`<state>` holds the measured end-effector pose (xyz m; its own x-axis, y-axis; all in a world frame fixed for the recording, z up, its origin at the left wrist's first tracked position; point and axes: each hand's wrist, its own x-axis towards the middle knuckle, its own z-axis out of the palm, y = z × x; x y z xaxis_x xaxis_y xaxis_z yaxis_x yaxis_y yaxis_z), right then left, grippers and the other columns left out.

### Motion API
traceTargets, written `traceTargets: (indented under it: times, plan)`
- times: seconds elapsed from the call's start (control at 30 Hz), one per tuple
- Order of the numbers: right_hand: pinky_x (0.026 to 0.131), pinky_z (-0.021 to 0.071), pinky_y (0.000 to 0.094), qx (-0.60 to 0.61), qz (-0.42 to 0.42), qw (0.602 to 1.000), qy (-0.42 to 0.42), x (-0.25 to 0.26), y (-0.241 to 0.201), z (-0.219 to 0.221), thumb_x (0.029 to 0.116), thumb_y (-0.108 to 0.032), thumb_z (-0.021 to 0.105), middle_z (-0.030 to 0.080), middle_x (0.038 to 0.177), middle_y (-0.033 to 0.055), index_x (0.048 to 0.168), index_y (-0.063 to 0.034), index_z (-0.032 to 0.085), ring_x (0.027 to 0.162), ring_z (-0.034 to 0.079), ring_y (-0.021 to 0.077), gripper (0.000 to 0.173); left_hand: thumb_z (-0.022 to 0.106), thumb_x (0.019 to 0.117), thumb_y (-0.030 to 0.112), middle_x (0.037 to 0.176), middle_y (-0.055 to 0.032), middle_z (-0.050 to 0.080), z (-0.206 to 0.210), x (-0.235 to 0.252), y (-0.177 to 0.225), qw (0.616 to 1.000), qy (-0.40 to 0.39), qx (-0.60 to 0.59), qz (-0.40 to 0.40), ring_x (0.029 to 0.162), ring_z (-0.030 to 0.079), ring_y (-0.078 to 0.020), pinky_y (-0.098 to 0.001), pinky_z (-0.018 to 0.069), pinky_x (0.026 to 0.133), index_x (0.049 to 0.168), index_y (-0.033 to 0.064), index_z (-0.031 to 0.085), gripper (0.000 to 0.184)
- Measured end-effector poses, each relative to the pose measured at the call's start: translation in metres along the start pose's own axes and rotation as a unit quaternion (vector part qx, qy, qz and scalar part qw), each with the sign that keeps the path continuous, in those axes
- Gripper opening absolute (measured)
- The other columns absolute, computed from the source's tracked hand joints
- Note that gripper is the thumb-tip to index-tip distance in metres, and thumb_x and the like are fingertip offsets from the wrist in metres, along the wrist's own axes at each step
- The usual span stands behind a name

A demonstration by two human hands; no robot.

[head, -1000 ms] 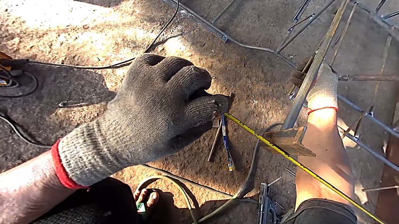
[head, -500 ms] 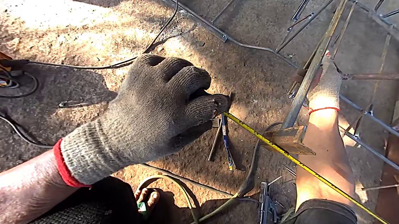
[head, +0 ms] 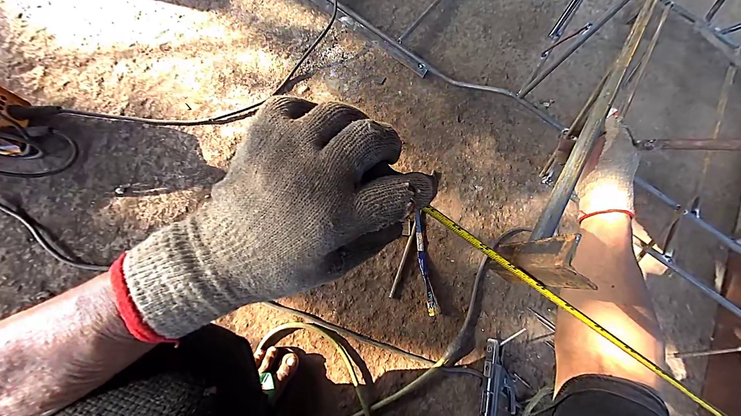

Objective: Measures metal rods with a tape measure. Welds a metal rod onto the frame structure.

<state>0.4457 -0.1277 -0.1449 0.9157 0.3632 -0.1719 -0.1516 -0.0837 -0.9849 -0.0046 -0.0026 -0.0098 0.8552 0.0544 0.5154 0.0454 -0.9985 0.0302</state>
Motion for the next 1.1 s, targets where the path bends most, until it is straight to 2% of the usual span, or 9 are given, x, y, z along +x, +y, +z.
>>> traceTargets:
  times: [0.1, 0.2, 0.33, 0.43, 0.67, 0.97, 1.1]
  plan:
    - [0.072, 0.0635, 0.0397, -0.061, 0.014, 0.997, -0.035, 0.000, 0.011, -0.002, 0.1063, -0.052, 0.046, 0.067, 0.112, 0.0106, 0.135, -0.0090, 0.056, 0.084, 0.072, 0.0218, 0.053, 0.062, 0.0962, 0.039, 0.114, -0.0119, 0.068, 0.000, 0.000, 0.000, 1.000, 0.002, -0.001, 0.002, 0.109, 0.063, -0.0362, -0.0563, 0.0467, 0.082, 0.123, 0.0265, 0.073, 0.031]
    - [0.076, 0.0642, 0.0434, -0.045, 0.004, 0.998, -0.036, 0.005, 0.020, -0.002, 0.1051, -0.049, 0.051, 0.068, 0.116, 0.0122, 0.135, -0.0083, 0.057, 0.092, 0.073, 0.0250, 0.051, 0.061, 0.0964, 0.039, 0.114, -0.0124, 0.068, 0.000, 0.000, 0.000, 1.000, 0.001, -0.001, 0.003, 0.110, 0.062, -0.0366, -0.0566, 0.0464, 0.082, 0.123, 0.0263, 0.072, 0.032]
    - [0.076, 0.0649, 0.0418, -0.055, 0.005, 0.998, -0.016, 0.006, 0.021, 0.001, 0.1011, -0.051, 0.059, 0.070, 0.112, 0.0130, 0.134, -0.0066, 0.057, 0.090, 0.074, 0.0253, 0.055, 0.061, 0.0967, 0.040, 0.114, -0.0114, 0.068, 0.000, 0.000, 0.000, 1.000, -0.001, 0.002, -0.001, 0.110, 0.062, -0.0358, -0.0558, 0.0465, 0.082, 0.123, 0.0271, 0.072, 0.031]
    - [0.070, 0.0652, 0.0390, -0.049, 0.016, 0.999, -0.012, 0.000, 0.015, 0.005, 0.1030, -0.049, 0.057, 0.070, 0.106, 0.0112, 0.132, -0.0066, 0.057, 0.082, 0.074, 0.0230, 0.051, 0.062, 0.0963, 0.039, 0.114, -0.0114, 0.067, 0.000, 0.000, -0.001, 1.000, 0.001, 0.000, 0.001, 0.109, 0.062, -0.0356, -0.0559, 0.0462, 0.082, 0.123, 0.0274, 0.072, 0.031]
    - [0.072, 0.0652, 0.0402, -0.032, 0.006, 0.999, -0.026, 0.001, 0.016, 0.002, 0.1024, -0.050, 0.058, 0.070, 0.105, 0.0112, 0.129, -0.0060, 0.059, 0.082, 0.074, 0.0230, 0.051, 0.063, 0.0961, 0.039, 0.115, -0.0112, 0.068, 0.000, 0.000, 0.000, 1.000, 0.000, -0.002, -0.002, 0.111, 0.062, -0.0355, -0.0561, 0.0457, 0.083, 0.122, 0.0268, 0.073, 0.031]
    - [0.078, 0.0639, 0.0401, -0.078, -0.004, 0.997, -0.001, 0.010, 0.022, 0.000, 0.1001, -0.051, 0.060, 0.072, 0.109, 0.0109, 0.129, -0.0069, 0.063, 0.091, 0.074, 0.0217, 0.052, 0.063, 0.0963, 0.041, 0.115, -0.0111, 0.068, -0.001, 0.000, 0.000, 1.000, 0.002, 0.000, 0.001, 0.112, 0.062, -0.0357, -0.0565, 0.0458, 0.084, 0.123, 0.0276, 0.073, 0.032]
    - [0.076, 0.0647, 0.0421, -0.074, -0.010, 0.997, -0.018, 0.010, 0.021, -0.001, 0.1030, -0.046, 0.057, 0.070, 0.113, 0.0136, 0.133, -0.0066, 0.059, 0.091, 0.074, 0.0245, 0.050, 0.063, 0.0964, 0.040, 0.117, -0.0105, 0.068, -0.001, -0.001, 0.000, 1.000, -0.001, -0.001, -0.001, 0.113, 0.061, -0.0347, -0.0562, 0.0452, 0.086, 0.123, 0.0274, 0.073, 0.031]
